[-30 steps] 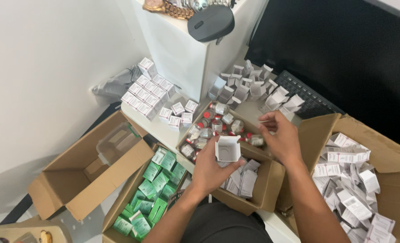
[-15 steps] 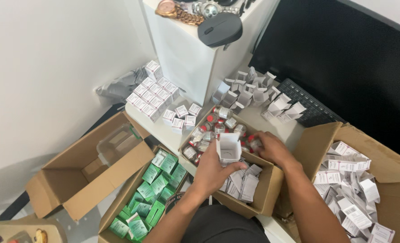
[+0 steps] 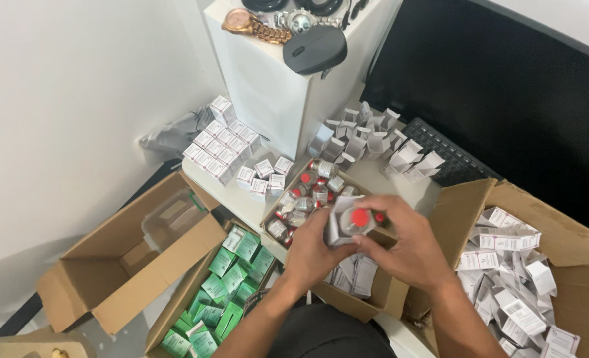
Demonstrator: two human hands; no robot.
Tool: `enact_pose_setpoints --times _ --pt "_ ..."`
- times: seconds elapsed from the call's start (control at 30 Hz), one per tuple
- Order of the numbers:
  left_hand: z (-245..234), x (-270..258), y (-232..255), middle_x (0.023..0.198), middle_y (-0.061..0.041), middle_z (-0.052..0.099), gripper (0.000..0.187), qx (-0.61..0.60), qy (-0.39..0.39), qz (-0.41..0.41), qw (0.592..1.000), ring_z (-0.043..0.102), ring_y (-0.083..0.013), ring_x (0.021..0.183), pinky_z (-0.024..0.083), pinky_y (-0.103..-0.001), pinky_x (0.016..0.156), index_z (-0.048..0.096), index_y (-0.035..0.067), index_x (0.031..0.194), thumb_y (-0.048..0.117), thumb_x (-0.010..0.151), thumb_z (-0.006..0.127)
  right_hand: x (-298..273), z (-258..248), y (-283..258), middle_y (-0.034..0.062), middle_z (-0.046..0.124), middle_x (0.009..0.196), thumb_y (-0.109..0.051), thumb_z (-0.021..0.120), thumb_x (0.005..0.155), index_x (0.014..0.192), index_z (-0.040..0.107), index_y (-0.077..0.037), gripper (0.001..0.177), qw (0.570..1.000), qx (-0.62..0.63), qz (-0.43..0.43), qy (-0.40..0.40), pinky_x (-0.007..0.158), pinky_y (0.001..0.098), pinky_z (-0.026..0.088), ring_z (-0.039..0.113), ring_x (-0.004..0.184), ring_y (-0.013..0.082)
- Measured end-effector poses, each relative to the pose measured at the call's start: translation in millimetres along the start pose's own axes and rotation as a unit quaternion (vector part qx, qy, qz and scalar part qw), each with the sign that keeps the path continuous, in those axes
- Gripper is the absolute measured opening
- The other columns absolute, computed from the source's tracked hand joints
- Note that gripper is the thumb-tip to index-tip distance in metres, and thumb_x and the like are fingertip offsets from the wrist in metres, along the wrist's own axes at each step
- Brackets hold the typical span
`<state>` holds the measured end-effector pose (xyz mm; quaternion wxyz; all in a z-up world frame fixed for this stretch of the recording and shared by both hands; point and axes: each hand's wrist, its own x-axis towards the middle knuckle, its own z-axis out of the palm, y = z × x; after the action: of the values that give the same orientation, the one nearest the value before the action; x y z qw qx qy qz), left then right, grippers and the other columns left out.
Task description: The person repeatedly picks small bottles with red caps and white boxes from a cardboard box, inserts each bottle into a box, closes the box, and places the finished unit on a nearby stack. The process is repeated continuously throughout the clip.
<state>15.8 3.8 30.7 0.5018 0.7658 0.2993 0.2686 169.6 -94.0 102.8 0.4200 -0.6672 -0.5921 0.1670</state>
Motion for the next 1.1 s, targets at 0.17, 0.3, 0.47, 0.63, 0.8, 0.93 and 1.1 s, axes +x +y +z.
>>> enact_pose_setpoints --times 0.17,0.3,0.47,0.63,0.8,0.93,1.1 --pt "0.4 -4.1 -1.4 0.107 -0.017 0.073 0.069 -0.003 -0.006 -0.039 0.999 0.074 -0.0338 0.098 0.058 -0.041 0.081 0.063 0.004 0.124 0.032 0.069 0.092 0.2 3.7 -1.1 0.0122 0.069 0.126 -0.012 0.081 0.080 0.108 0.070 -0.007 0.030 0.998 -0.035 -0.022 0.042 0.094 0.0337 0.055 0.068 0.117 0.0231" --pt "1.2 -5.4 -7.0 0.116 -0.018 0.071 0.074 0.005 0.027 0.024 0.999 0.071 -0.0361 0.105 0.057 -0.041 0.087 0.061 0.001 0.130 0.030 0.069 0.092 -9.5 9.3 22.2 0.0081 0.075 0.107 -0.010 0.076 0.089 0.106 0.071 -0.006 0.018 0.996 0.005 0.003 0.090 0.091 0.0326 0.056 0.073 0.105 0.0207" --pt "4.6 -8.3 -15.8 0.114 -0.020 0.072 0.078 0.001 0.041 -0.014 0.999 0.072 -0.0351 0.105 0.056 -0.041 0.089 0.059 -0.001 0.130 0.033 0.069 0.093 -18.9 19.9 57.3 0.0102 0.076 0.087 -0.017 0.064 0.106 0.104 0.070 -0.004 0.014 0.965 0.046 0.213 0.144 0.077 0.0332 0.057 0.072 0.083 0.0233" --pt "9.3 -4.9 -20.1 0.114 -0.021 0.071 0.077 -0.005 0.096 0.026 0.995 0.072 -0.0354 0.106 0.056 -0.041 0.090 0.057 -0.004 0.130 0.032 0.072 0.092 -23.7 23.4 62.6 0.0130 0.077 0.095 -0.010 0.069 0.085 0.104 0.075 -0.009 0.020 0.971 -0.189 0.145 -0.021 0.074 0.0417 0.058 0.074 0.080 0.0316" --pt "13.6 1.1 -21.5 0.111 -0.019 0.073 0.070 -0.003 0.110 0.008 0.994 0.073 -0.0350 0.103 0.057 -0.041 0.088 0.060 -0.002 0.125 0.033 0.074 0.091 -37.1 40.3 54.2 0.0118 0.076 0.096 -0.017 0.077 0.079 0.109 0.074 -0.016 0.030 0.956 -0.222 0.154 -0.115 0.071 0.0439 0.058 0.073 0.081 0.0327" --pt "15.2 1.8 -19.4 0.111 -0.019 0.073 0.072 -0.019 0.099 -0.013 0.995 0.074 -0.0347 0.102 0.057 -0.041 0.088 0.059 -0.003 0.129 0.032 0.074 0.089 -30.6 58.7 63.2 0.0136 0.074 0.094 -0.019 0.082 0.075 0.113 0.070 -0.013 0.040 0.860 -0.375 0.219 -0.270 0.075 0.0443 0.058 0.073 0.088 0.0324" --pt "10.7 0.4 -18.7 0.114 -0.022 0.070 0.076 -0.002 0.095 -0.004 0.995 0.071 -0.0372 0.104 0.056 -0.042 0.088 0.056 -0.005 0.131 0.031 0.074 0.091 -29.1 47.3 57.7 0.0077 0.075 0.092 -0.017 0.080 0.076 0.095 0.075 -0.014 0.021 0.888 -0.289 0.232 -0.272 0.078 0.0434 0.056 0.073 0.091 0.0289"
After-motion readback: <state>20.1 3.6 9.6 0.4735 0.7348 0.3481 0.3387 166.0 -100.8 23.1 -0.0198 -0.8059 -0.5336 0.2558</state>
